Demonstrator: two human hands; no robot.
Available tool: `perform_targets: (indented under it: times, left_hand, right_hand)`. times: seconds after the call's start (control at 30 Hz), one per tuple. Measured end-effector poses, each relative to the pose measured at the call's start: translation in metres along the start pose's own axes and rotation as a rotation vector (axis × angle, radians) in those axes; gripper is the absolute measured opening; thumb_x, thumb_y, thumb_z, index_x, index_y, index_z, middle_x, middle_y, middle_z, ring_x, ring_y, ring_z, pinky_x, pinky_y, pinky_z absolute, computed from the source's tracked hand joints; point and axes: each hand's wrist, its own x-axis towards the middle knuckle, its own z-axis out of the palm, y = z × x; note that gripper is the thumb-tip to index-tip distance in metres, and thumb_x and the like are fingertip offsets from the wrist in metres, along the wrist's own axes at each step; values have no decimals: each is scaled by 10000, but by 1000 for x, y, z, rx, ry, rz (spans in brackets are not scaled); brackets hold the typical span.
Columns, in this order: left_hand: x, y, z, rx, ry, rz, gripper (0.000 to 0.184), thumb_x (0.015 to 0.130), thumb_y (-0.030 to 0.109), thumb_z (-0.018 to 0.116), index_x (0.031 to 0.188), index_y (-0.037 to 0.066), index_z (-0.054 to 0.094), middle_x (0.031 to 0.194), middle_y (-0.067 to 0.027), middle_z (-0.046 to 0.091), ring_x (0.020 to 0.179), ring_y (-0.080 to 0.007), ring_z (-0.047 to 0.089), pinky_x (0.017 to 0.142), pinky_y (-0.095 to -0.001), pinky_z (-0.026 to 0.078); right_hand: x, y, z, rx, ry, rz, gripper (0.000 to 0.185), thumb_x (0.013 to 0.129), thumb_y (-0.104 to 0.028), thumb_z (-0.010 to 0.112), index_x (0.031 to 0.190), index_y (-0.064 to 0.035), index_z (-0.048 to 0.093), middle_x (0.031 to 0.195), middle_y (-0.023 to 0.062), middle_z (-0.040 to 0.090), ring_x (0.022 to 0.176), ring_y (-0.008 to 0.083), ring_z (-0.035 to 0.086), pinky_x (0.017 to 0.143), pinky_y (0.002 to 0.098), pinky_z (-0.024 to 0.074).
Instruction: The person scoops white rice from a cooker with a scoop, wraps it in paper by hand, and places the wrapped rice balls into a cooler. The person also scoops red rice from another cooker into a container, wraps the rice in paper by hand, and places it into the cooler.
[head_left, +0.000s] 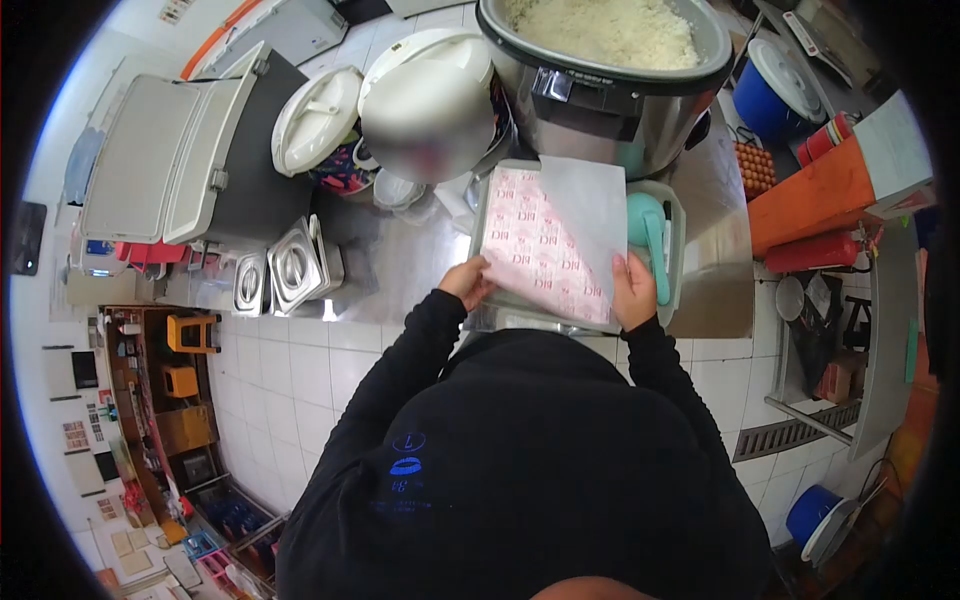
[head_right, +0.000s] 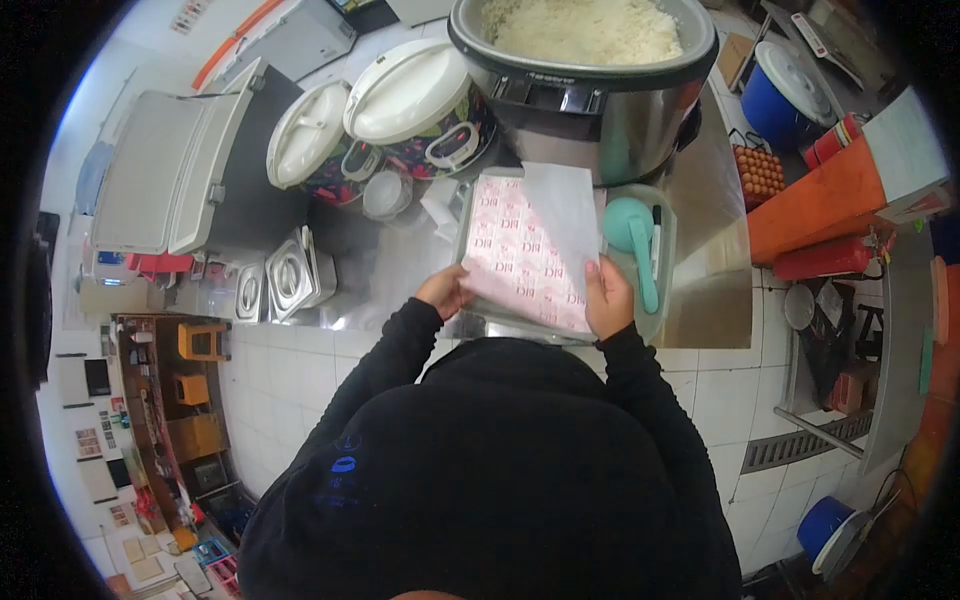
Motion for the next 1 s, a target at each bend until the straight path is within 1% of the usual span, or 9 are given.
perform_targets:
  times: [0.13,0.23,0.37,0.5,0.6,0.8,0.9,0.93,1.0]
  left_hand:
    - [-9,-3,12,-83,-28,-82,378,936,165,462,1242,-53,421,1167,-151,573,1072,-249,589,922,-368,495]
    - [-1,-1,12,34,-1,-115,353,926,149,498,1213,-50,450,1110,-144,603,993,-245,627,872,-365,520]
    - [34,-8,-25,573,5,32,276,861,83,552,1086,-76,548,936,-118,649,807,-217,655,735,-329,521]
    - [-35,48,-33,999,132,461,279,817,179,630,1000,-32,645,810,-74,667,682,-136,613,617,-302,495]
    - [-126,103,-25,878,225,445,239,838,148,628,1008,-21,636,791,-11,636,624,-75,556,555,-242,455]
    - [-247,154,-24,767,259,544,210,853,103,618,1011,-35,623,841,-13,643,694,-59,573,629,-209,457]
    - [-274,155,-17,663,229,629,207,853,82,605,1018,-43,616,851,-38,653,706,-79,587,650,-221,466]
    - [-274,154,-17,608,204,666,213,852,81,607,1023,-44,612,861,-42,653,718,-83,590,657,-224,467]
    - [-270,148,-18,497,155,721,225,848,80,610,1035,-46,605,880,-51,653,742,-92,596,672,-228,470]
  right_hand:
    - [4,-33,-2,-470,-104,-537,317,840,-21,501,1144,32,572,1116,189,606,1046,317,576,918,346,427]
    - [1,-47,21,-577,-337,-620,410,777,-16,511,1183,-20,564,1277,172,518,1196,377,460,988,447,377]
    - [-9,-6,51,-855,-582,-430,411,810,-78,506,1218,-100,553,1400,128,401,1298,356,352,1002,561,320]
    - [-5,13,51,-859,-681,-286,372,828,-100,492,1190,-123,572,1445,118,338,1343,356,281,999,658,253]
    - [-2,29,51,-894,-786,-270,293,831,-122,501,1095,-105,626,1460,119,314,1378,363,207,989,701,205]
    - [10,47,67,-922,-954,-309,219,828,-216,532,979,-127,662,1471,100,287,1389,378,135,972,743,172]
    - [15,36,70,-932,-1027,-331,251,831,-284,547,1013,-142,647,1466,110,292,1385,379,151,963,756,157]
    - [16,32,70,-959,-1044,-316,392,865,-406,540,1156,-148,590,1459,135,301,1377,369,191,1006,710,149]
    - [22,51,71,-250,-947,-193,511,881,-480,511,1248,-125,520,1445,142,325,1375,346,212,1053,629,161]
